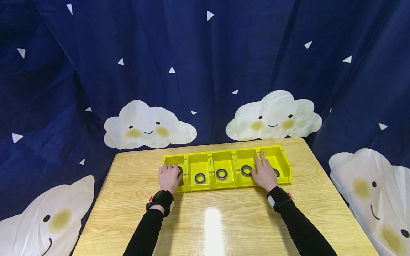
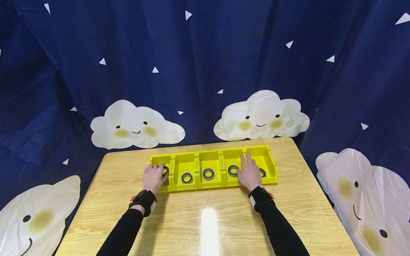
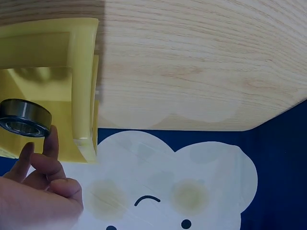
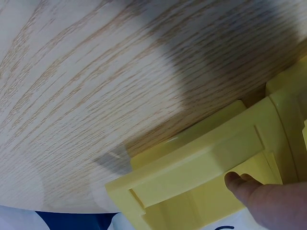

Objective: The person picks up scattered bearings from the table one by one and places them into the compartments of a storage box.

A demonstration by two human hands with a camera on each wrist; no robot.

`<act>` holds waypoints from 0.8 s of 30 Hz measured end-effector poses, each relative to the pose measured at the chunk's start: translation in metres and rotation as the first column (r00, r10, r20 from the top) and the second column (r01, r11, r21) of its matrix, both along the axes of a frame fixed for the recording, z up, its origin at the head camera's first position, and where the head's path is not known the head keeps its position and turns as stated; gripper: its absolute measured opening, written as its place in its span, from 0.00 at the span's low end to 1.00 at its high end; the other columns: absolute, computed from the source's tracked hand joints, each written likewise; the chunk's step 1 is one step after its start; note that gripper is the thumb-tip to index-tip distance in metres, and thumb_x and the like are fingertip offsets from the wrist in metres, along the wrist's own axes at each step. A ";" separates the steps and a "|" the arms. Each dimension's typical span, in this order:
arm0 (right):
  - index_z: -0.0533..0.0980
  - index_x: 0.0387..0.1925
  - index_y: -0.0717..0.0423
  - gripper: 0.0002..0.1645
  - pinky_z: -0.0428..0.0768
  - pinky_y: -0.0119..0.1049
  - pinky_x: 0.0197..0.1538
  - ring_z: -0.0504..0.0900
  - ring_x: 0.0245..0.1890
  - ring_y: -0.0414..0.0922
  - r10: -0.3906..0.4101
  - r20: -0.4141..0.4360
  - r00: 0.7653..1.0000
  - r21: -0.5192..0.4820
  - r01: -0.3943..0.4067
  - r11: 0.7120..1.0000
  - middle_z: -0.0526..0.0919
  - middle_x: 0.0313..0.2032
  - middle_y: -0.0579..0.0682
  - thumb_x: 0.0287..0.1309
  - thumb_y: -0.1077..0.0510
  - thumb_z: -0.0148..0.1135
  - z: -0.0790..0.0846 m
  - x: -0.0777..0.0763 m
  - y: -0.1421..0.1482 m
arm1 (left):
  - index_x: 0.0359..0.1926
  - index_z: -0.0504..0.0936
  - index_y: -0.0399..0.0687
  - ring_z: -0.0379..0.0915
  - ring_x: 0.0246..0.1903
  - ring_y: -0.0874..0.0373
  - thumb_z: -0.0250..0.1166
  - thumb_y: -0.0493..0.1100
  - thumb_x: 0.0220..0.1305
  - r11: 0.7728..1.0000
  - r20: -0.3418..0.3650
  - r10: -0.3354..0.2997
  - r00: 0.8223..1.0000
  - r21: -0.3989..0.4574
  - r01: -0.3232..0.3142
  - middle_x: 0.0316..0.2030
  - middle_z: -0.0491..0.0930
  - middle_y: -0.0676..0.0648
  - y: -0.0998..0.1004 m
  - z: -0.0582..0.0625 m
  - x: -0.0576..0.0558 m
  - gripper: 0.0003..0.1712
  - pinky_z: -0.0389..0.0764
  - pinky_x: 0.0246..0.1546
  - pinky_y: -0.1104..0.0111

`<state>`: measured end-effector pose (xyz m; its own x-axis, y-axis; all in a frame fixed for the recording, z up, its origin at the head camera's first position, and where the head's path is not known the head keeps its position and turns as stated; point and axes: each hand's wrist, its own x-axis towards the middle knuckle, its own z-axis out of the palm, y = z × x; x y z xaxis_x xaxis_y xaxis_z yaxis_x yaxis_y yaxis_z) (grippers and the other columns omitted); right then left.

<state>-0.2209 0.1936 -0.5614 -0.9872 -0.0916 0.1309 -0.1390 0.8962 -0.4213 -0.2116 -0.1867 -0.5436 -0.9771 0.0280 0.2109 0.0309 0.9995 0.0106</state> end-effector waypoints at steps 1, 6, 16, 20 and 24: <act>0.57 0.74 0.70 0.39 0.69 0.68 0.65 0.63 0.68 0.74 0.000 0.003 1.000 0.000 0.000 1.000 0.47 0.77 0.71 0.67 0.58 0.57 0.000 0.000 0.000 | 0.47 0.81 0.42 0.76 0.43 0.41 0.74 0.51 0.58 1.000 0.017 0.003 1.000 -0.008 -0.003 0.39 0.84 0.37 0.001 0.000 -0.001 0.23 0.73 0.44 0.55; 0.56 0.74 0.70 0.40 0.67 0.68 0.67 0.62 0.69 0.74 -0.001 0.023 1.000 0.001 0.001 1.000 0.44 0.78 0.70 0.67 0.58 0.56 0.000 0.000 0.000 | 0.47 0.81 0.42 0.75 0.44 0.41 0.74 0.52 0.58 0.999 0.097 0.017 0.995 -0.041 -0.013 0.40 0.85 0.38 0.003 -0.002 -0.003 0.23 0.71 0.45 0.56; 0.56 0.74 0.70 0.40 0.68 0.68 0.67 0.61 0.69 0.74 0.008 0.022 1.000 0.004 -0.008 1.000 0.44 0.78 0.71 0.68 0.58 0.56 0.000 0.000 0.001 | 0.44 0.82 0.43 0.74 0.43 0.41 0.76 0.52 0.55 0.998 0.127 0.025 0.992 -0.054 -0.018 0.36 0.85 0.40 0.002 -0.015 0.001 0.22 0.69 0.46 0.56; 0.55 0.75 0.70 0.40 0.68 0.68 0.67 0.62 0.69 0.74 0.005 0.029 1.000 0.003 -0.005 1.000 0.44 0.78 0.71 0.68 0.58 0.56 0.000 0.000 0.001 | 0.42 0.83 0.43 0.74 0.42 0.42 0.77 0.52 0.54 0.998 0.117 0.029 0.993 -0.054 -0.023 0.35 0.85 0.40 0.003 -0.019 0.004 0.22 0.69 0.46 0.56; 0.56 0.75 0.69 0.40 0.67 0.68 0.67 0.62 0.69 0.74 0.005 0.034 0.999 0.013 -0.005 1.000 0.44 0.78 0.71 0.68 0.58 0.55 -0.001 -0.001 0.001 | 0.41 0.82 0.43 0.74 0.42 0.42 0.77 0.52 0.53 0.998 0.100 0.038 0.994 -0.048 -0.033 0.35 0.85 0.40 0.004 -0.022 0.003 0.22 0.68 0.46 0.56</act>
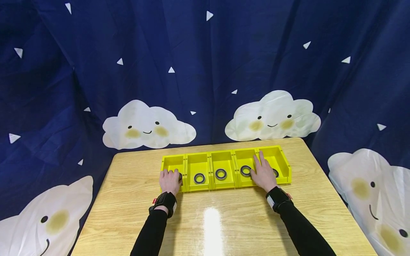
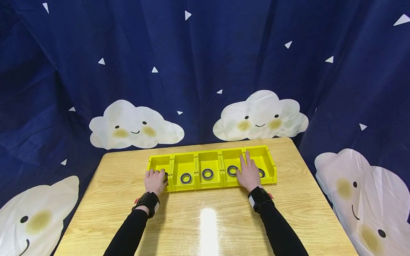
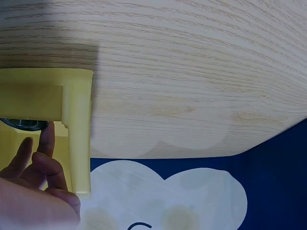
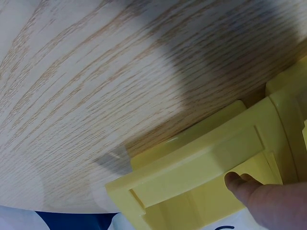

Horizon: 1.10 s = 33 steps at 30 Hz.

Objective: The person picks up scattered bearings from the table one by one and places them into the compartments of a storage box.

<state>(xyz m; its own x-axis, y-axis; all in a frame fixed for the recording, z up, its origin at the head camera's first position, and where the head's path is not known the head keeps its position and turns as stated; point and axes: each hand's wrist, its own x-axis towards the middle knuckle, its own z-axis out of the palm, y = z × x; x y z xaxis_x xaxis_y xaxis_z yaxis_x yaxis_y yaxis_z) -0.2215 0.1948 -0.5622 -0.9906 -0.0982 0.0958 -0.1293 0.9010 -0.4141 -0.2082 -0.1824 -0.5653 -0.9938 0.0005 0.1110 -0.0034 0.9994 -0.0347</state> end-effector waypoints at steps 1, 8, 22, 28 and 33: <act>0.55 0.75 0.69 0.40 0.67 0.68 0.67 0.62 0.69 0.74 0.000 0.002 1.000 0.001 0.000 1.000 0.44 0.78 0.70 0.68 0.58 0.55 0.000 0.000 0.000 | 0.41 0.82 0.43 0.74 0.42 0.42 0.78 0.52 0.53 1.000 -0.007 0.003 1.000 0.003 -0.003 0.34 0.85 0.40 0.000 -0.001 0.000 0.22 0.68 0.46 0.56; 0.55 0.75 0.68 0.41 0.67 0.68 0.67 0.61 0.70 0.74 0.002 0.005 1.000 -0.015 -0.002 1.000 0.43 0.78 0.70 0.68 0.57 0.56 -0.003 -0.002 0.000 | 0.43 0.83 0.41 0.72 0.46 0.40 0.76 0.49 0.55 0.998 -0.097 -0.021 0.995 0.062 0.027 0.41 0.84 0.39 -0.005 -0.008 0.003 0.20 0.70 0.49 0.54; 0.55 0.75 0.70 0.40 0.67 0.69 0.67 0.61 0.69 0.75 0.015 -0.017 1.000 -0.015 -0.015 1.000 0.44 0.78 0.71 0.68 0.58 0.56 -0.001 -0.001 0.004 | 0.61 0.78 0.37 0.63 0.70 0.38 0.65 0.44 0.66 0.962 -0.339 -0.115 0.934 0.195 0.189 0.65 0.73 0.35 -0.011 -0.029 0.018 0.25 0.63 0.74 0.49; 0.53 0.75 0.70 0.40 0.62 0.69 0.71 0.55 0.72 0.75 0.036 0.018 0.999 -0.060 -0.035 0.998 0.41 0.78 0.72 0.69 0.57 0.54 0.000 -0.003 0.009 | 0.62 0.75 0.36 0.57 0.74 0.37 0.62 0.44 0.67 0.954 -0.323 -0.099 0.941 0.239 0.183 0.68 0.69 0.33 -0.013 -0.030 0.023 0.26 0.58 0.76 0.46; 0.51 0.76 0.68 0.42 0.55 0.69 0.75 0.49 0.75 0.73 0.053 0.037 0.998 -0.124 -0.048 0.991 0.39 0.78 0.71 0.70 0.56 0.54 0.000 0.000 0.013 | 0.65 0.73 0.35 0.51 0.76 0.37 0.60 0.44 0.69 0.944 -0.271 -0.067 0.960 0.294 0.149 0.72 0.64 0.33 -0.021 -0.026 0.028 0.28 0.53 0.77 0.45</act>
